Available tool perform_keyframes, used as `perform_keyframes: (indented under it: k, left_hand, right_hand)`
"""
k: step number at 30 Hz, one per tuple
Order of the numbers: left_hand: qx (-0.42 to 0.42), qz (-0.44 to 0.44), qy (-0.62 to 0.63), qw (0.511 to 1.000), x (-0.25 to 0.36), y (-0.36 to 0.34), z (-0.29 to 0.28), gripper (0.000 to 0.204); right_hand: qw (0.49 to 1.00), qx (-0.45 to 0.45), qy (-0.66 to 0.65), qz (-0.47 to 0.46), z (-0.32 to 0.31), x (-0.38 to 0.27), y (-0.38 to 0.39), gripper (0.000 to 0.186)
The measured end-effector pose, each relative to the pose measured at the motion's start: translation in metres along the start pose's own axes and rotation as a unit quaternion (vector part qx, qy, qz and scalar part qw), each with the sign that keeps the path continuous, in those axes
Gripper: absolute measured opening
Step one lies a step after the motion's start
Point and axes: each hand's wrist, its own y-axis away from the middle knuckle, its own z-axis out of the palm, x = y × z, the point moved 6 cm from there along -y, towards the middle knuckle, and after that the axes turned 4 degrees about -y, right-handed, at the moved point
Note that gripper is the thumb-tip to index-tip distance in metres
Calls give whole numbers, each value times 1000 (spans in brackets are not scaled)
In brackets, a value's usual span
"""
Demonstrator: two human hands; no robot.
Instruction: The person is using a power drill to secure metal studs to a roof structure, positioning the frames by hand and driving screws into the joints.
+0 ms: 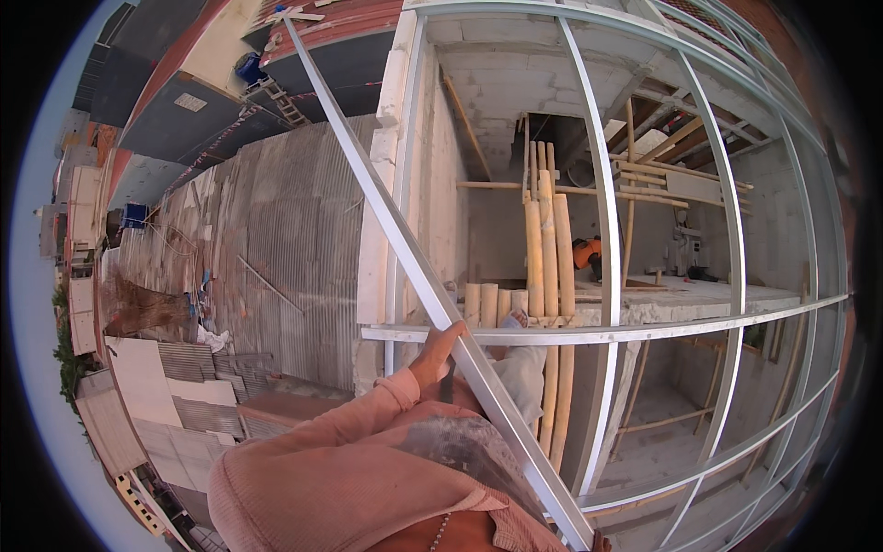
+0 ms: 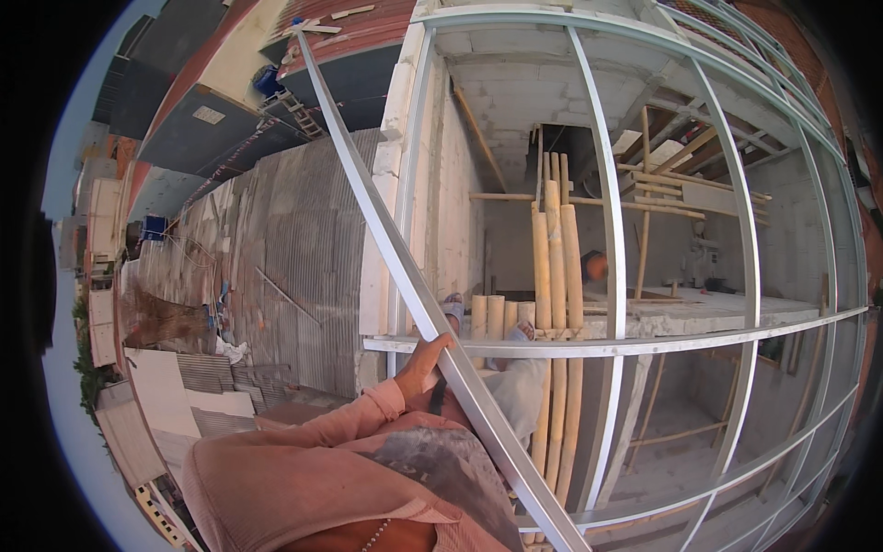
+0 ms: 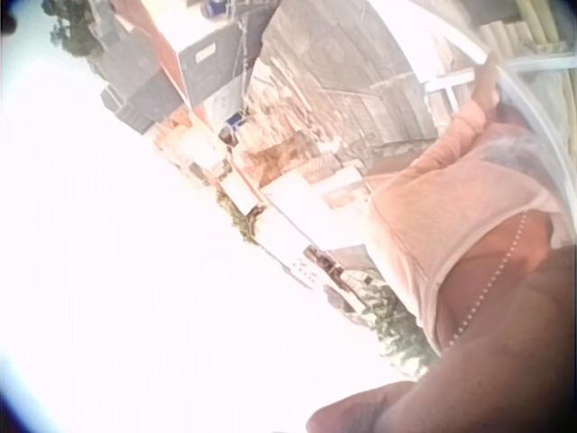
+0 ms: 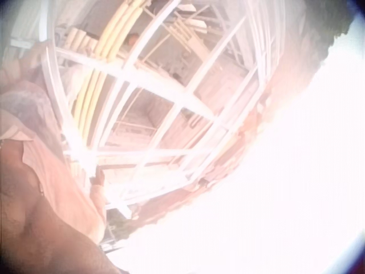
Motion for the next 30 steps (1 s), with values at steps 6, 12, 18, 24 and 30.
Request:
perform_keyframes:
  k: [6,12,18,24,30]
  left_hand:
    - [32,24,42,998,-24,1,-6,31]
    - [10,-27,62,998,-41,5,-3,33]
    - [-35,-55,41,997,-98,-33,-4,34]
    - [-16,-38,87,995,-99,-22,1,32]
    - [18,-54,-3,998,-106,-35,15,42]
  right_hand:
    - [999,-33,-12,40,-62,-27,-14,96]
    - [999,-28,11,40,-96,-49,-81,94]
    - [997,-37,56,24,-143,-70,-138,93]
    - [992,-56,115,4,-196,-90,-175,91]
    - [959,-79,245,-122,-238,-169,-204,89]
